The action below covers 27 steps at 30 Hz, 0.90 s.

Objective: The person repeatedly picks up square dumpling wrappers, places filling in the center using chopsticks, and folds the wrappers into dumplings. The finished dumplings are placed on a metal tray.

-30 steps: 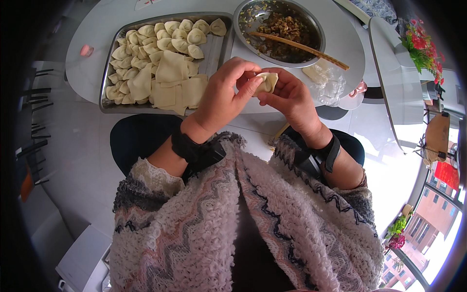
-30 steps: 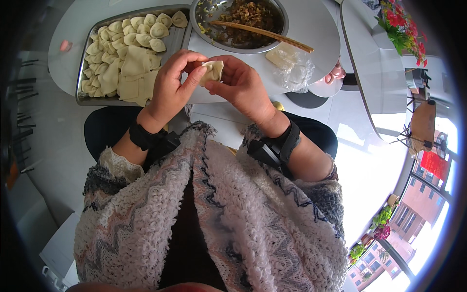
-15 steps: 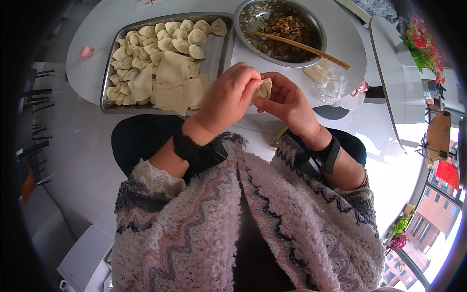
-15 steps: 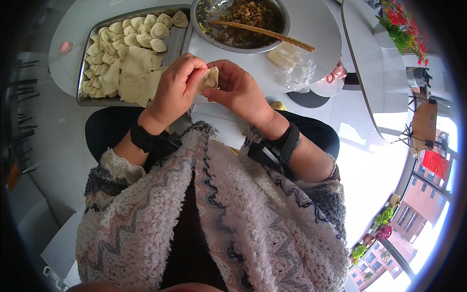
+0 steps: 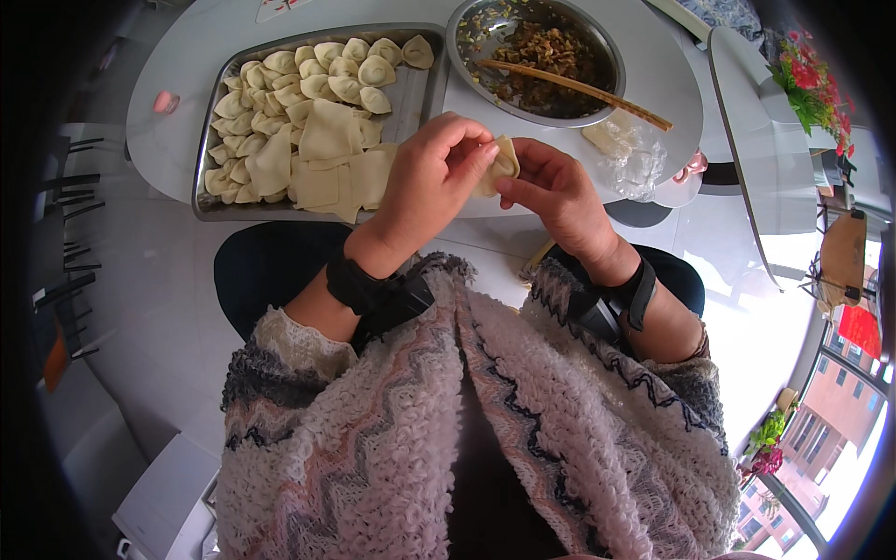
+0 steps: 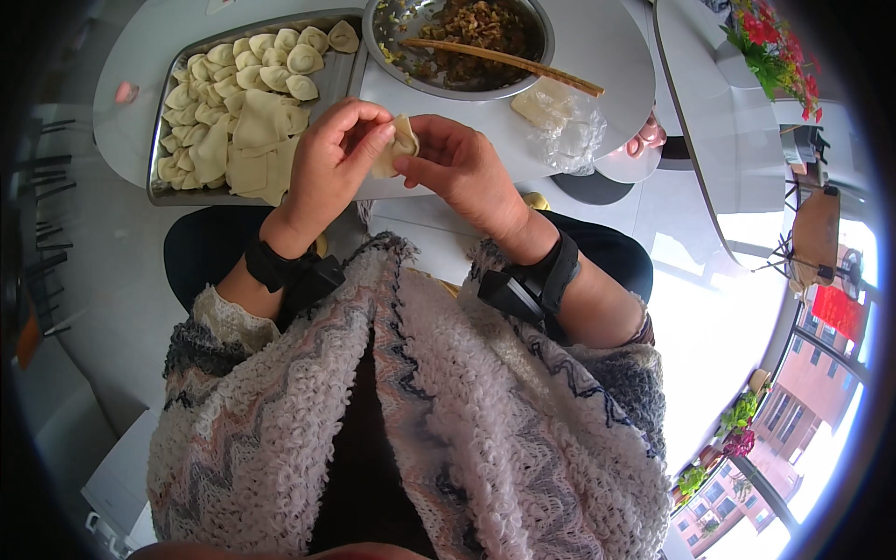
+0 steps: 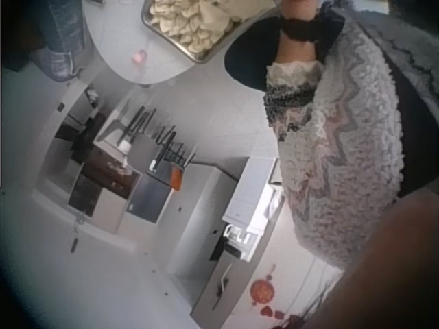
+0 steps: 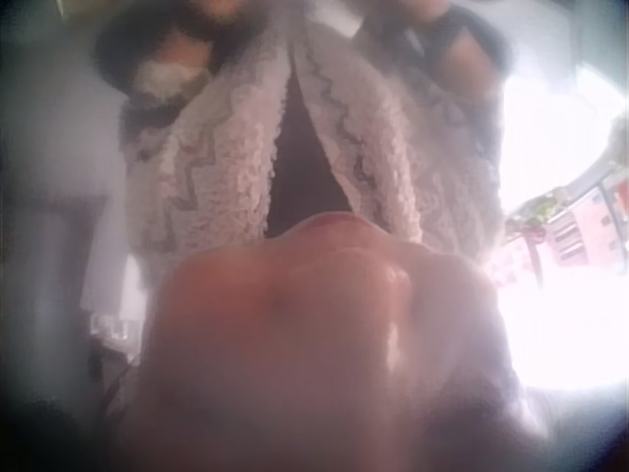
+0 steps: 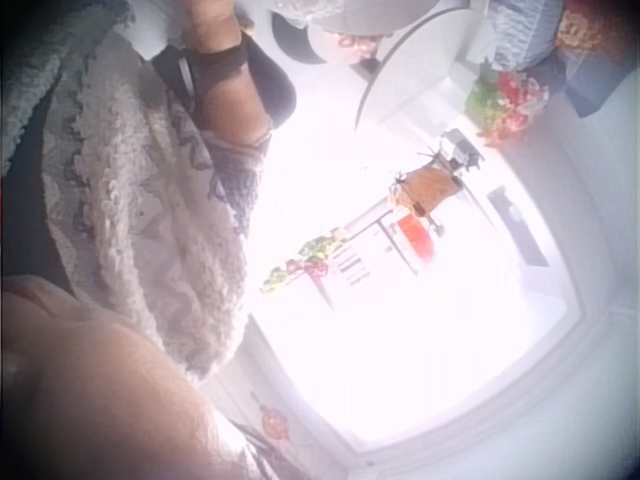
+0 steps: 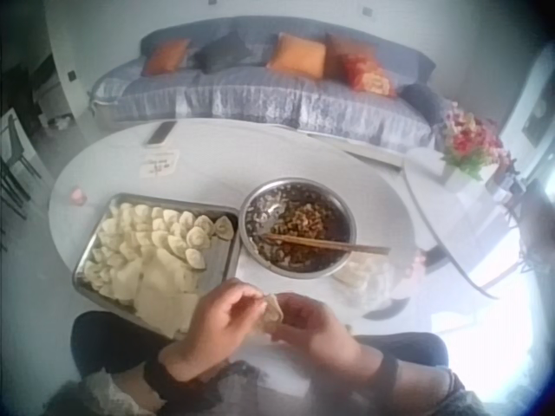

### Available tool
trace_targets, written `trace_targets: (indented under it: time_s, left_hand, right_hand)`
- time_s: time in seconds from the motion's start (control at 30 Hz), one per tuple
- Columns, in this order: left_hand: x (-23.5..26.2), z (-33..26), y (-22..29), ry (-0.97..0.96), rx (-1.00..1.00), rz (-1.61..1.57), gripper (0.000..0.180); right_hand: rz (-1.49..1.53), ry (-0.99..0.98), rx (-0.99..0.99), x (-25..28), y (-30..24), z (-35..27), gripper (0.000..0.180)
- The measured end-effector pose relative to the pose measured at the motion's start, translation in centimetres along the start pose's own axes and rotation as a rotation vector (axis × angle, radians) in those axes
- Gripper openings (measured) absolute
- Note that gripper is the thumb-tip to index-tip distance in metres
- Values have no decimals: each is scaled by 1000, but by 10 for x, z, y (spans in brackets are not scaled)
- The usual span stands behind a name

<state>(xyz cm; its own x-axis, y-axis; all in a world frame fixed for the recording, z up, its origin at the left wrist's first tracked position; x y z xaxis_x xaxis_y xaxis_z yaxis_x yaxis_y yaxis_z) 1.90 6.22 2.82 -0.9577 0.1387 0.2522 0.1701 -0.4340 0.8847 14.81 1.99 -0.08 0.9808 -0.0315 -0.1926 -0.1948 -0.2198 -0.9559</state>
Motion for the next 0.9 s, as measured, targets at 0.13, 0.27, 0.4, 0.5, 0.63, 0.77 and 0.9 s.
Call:
trace_targets:
  time_s: [0.13,0.27,0.4,0.5,0.63,0.77,0.9]
  left_hand:
    - [-1,1,-2,-30,0,8,6]
    - [-1,0,1,-3,-63,87,6]
    - [3,1,5,25,-75,89,6]
    - [4,1,6,47,-32,48,6]
    - [-2,1,3,28,34,-37,7]
    - [-3,-1,-5,-21,145,-119,6]
    - [-2,-2,-9,-24,211,-156,6]
  right_hand:
    - [-16,-18,-9,0,0,0,33]
    - [108,5,-5,-2,4,0,33]
    - [109,-20,-47,-2,8,0,34]
    - [118,-8,-69,2,7,2,32]
    - [180,-9,-117,1,7,1,31]
    - [182,-33,-131,-3,6,-1,33]
    - [152,-37,-124,-4,4,-1,34]
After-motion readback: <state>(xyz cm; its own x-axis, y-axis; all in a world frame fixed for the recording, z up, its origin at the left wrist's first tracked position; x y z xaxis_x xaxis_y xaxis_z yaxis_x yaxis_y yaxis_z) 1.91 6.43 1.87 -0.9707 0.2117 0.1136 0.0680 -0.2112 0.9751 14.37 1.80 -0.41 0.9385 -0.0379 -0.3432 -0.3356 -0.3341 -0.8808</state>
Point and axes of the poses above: each hand's wrist, its own z-axis towards the middle knuckle, its own x-axis out of the back of the hand, y = z × x, the point moved 6 cm from there along z, towards the middle knuckle, and after that the axes turned 13 degrees about y, right-handed, at the moved point
